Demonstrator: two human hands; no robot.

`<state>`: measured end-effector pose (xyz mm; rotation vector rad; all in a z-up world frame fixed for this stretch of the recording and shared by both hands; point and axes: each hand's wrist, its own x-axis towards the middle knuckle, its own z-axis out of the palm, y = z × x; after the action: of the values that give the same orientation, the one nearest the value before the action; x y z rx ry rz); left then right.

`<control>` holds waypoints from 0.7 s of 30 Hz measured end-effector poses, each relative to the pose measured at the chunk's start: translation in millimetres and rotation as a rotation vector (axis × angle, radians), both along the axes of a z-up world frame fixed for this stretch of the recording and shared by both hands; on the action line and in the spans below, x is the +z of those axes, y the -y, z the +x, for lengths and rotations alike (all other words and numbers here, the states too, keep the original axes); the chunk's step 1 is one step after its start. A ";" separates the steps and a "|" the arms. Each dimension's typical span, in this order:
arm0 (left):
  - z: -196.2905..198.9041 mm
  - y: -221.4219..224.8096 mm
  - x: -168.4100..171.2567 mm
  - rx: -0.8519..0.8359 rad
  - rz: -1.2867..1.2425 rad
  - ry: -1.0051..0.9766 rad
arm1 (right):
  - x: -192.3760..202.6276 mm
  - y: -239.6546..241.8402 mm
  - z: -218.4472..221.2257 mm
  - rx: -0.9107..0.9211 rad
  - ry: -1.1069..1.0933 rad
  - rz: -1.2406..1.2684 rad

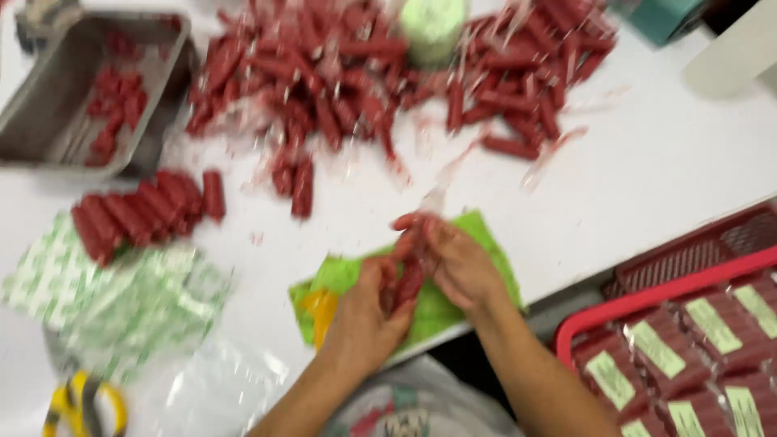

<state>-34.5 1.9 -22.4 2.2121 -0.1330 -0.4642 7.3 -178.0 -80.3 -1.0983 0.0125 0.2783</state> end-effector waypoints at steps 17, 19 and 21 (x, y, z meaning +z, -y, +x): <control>-20.4 7.0 26.7 0.118 -1.108 0.061 | -0.2 0.5 -62.6 0.065 0.748 -0.464; -35.4 -23.4 42.9 -0.141 -0.587 0.376 | 59.5 -0.2 -58.3 0.221 1.096 -0.826; -54.6 -57.5 56.1 -0.206 -0.823 0.218 | 80.3 3.2 -64.5 0.196 1.225 -0.949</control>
<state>-89.1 59.4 33.7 1.4320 -0.5658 -0.2131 -57.1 -181.2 0.0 -2.0633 -1.1588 -0.3117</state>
